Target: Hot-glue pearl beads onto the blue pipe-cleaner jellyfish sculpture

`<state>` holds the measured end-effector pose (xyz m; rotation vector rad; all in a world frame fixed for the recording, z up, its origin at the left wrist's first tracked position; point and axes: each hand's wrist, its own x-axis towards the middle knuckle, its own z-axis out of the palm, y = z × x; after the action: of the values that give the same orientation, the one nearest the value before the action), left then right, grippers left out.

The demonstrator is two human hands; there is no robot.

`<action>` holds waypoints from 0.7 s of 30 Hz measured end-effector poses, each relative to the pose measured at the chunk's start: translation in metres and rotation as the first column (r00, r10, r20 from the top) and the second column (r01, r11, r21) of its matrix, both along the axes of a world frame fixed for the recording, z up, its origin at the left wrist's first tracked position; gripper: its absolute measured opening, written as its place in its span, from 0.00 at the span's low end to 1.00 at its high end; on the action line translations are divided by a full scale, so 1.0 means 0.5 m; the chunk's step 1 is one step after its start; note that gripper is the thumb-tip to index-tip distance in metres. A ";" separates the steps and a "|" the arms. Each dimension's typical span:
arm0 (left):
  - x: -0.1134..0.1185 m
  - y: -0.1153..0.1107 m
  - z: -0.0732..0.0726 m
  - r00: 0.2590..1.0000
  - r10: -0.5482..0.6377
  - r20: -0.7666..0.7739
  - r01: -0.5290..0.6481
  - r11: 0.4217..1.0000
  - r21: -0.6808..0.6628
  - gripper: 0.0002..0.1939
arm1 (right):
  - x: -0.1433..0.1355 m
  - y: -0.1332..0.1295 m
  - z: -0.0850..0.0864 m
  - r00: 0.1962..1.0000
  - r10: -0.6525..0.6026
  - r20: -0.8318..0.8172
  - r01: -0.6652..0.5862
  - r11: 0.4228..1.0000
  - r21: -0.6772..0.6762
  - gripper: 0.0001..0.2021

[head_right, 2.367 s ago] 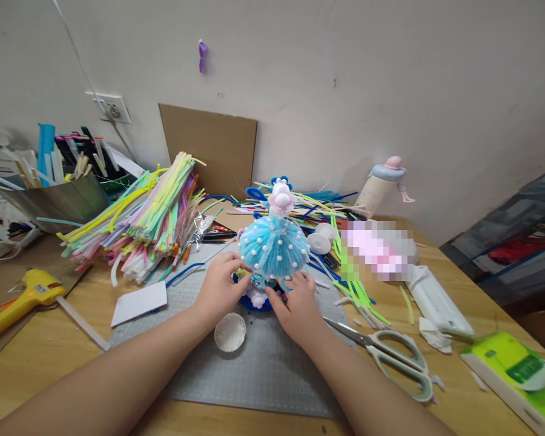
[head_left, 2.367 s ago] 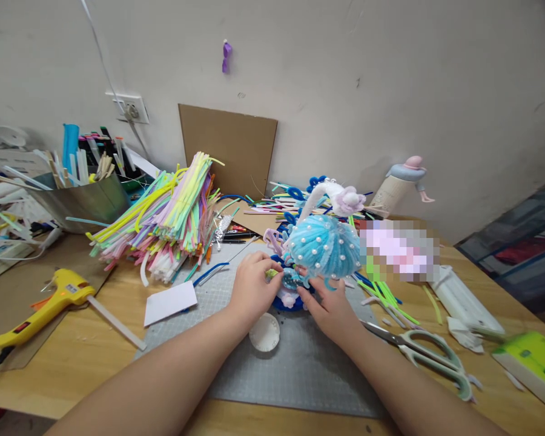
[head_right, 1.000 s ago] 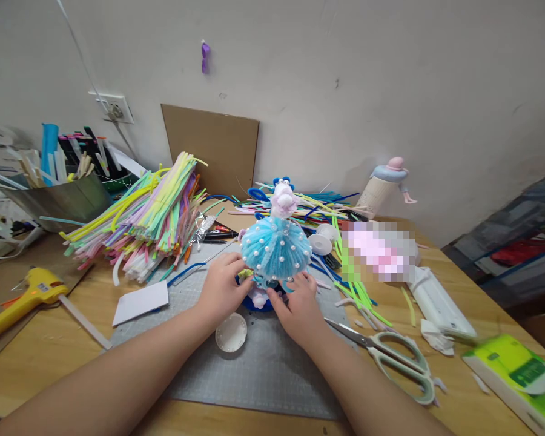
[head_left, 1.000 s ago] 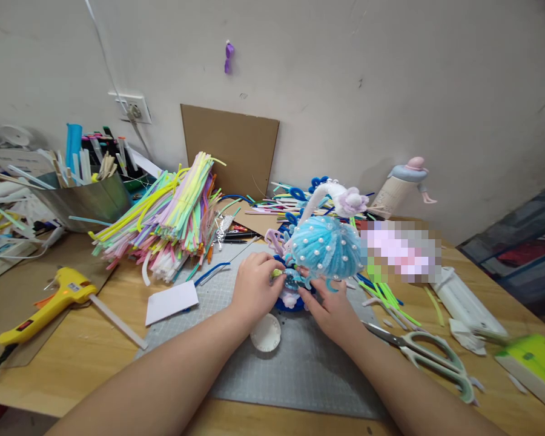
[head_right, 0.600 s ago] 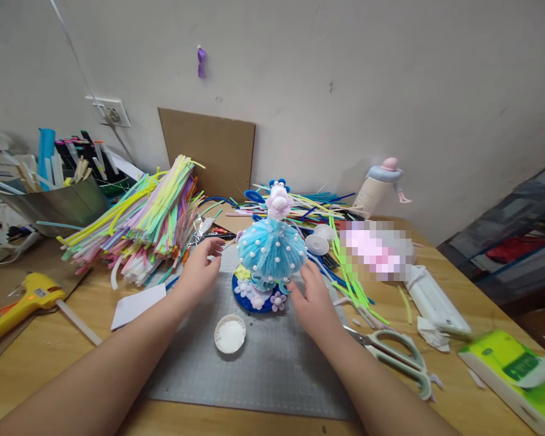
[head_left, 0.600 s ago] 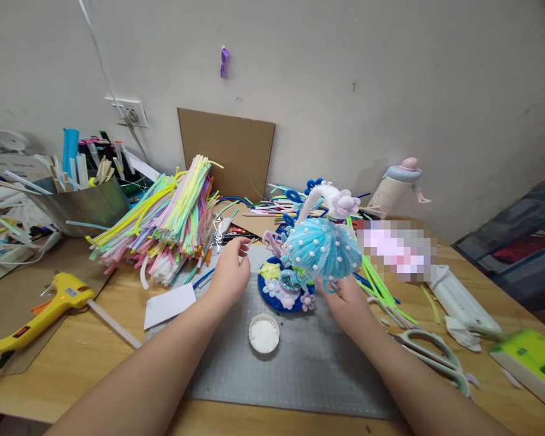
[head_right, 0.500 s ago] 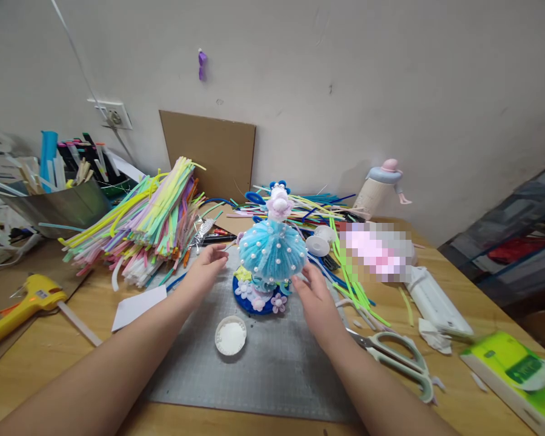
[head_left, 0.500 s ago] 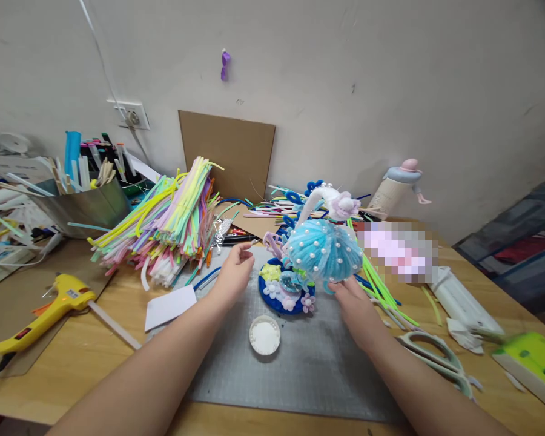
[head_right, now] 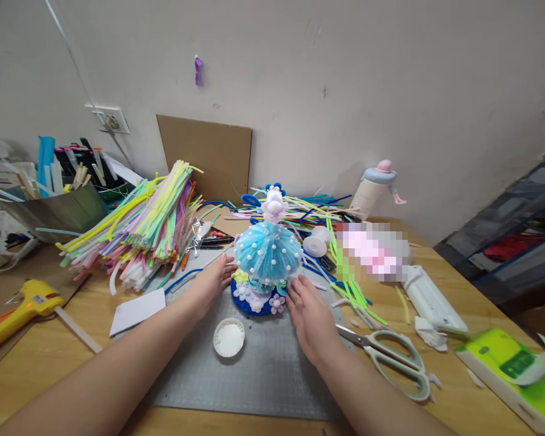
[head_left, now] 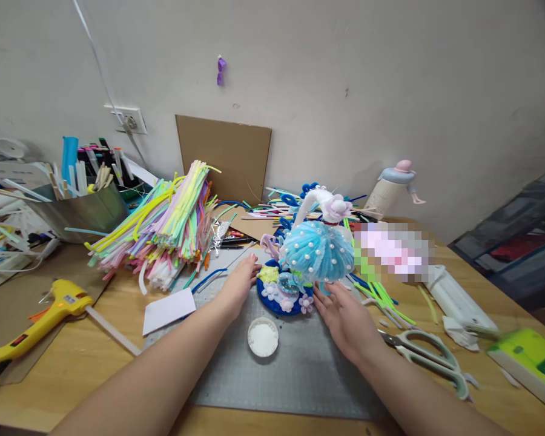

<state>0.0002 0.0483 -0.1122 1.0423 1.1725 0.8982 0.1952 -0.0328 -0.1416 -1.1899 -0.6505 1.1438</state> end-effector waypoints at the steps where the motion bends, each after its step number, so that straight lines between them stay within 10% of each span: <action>1: 0.000 -0.002 0.000 1.000 -0.003 -0.010 0.003 1.000 0.001 0.23 | -0.001 0.001 0.004 1.000 0.002 -0.028 -0.002 1.000 -0.003 0.06; 15: 0.013 -0.023 0.015 0.965 0.108 -0.238 -0.110 0.994 0.006 0.15 | 0.005 0.028 0.021 0.993 0.112 -0.037 -0.109 0.991 0.072 0.08; 21: 0.013 -0.051 0.021 0.853 0.416 -0.316 -0.308 0.889 0.339 0.20 | 0.011 0.022 0.022 0.962 0.057 0.267 -0.099 0.985 0.145 0.09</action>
<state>0.0065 0.0230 -0.1015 1.2842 1.6471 1.2220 0.2008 -0.0217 -0.1303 -1.1985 -0.9800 0.9879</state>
